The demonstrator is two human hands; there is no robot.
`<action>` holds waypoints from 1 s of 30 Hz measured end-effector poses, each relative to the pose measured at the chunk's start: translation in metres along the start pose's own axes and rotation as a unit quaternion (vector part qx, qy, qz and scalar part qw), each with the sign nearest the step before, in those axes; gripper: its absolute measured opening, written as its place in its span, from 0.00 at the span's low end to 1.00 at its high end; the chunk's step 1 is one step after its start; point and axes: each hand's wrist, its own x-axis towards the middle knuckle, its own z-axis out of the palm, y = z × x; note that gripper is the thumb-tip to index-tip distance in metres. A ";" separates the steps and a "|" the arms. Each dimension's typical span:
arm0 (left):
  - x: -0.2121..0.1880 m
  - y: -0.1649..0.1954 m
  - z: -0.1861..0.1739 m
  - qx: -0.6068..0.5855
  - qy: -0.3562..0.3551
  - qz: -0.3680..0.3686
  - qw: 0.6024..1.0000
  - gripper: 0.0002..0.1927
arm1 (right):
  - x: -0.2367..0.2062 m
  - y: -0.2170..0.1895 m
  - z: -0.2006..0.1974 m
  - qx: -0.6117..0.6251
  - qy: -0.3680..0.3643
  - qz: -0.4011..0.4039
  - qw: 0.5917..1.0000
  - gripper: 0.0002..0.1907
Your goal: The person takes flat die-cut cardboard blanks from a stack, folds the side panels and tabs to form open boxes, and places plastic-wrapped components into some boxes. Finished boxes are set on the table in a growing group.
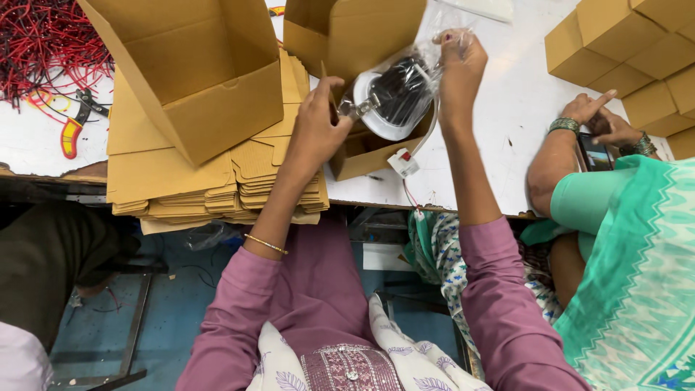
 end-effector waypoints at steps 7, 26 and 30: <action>-0.004 0.009 0.015 0.028 -0.017 0.102 0.994 0.28 | -0.049 0.027 0.038 -0.078 -0.100 0.011 0.992 0.12; 0.011 0.047 0.110 0.431 -0.118 0.042 0.894 0.35 | -0.111 0.008 -0.023 -0.288 -0.008 -0.143 0.947 0.17; 0.016 0.049 0.121 0.579 -0.169 0.034 0.797 0.34 | -0.185 -0.018 -0.049 -0.310 -0.038 0.252 0.916 0.23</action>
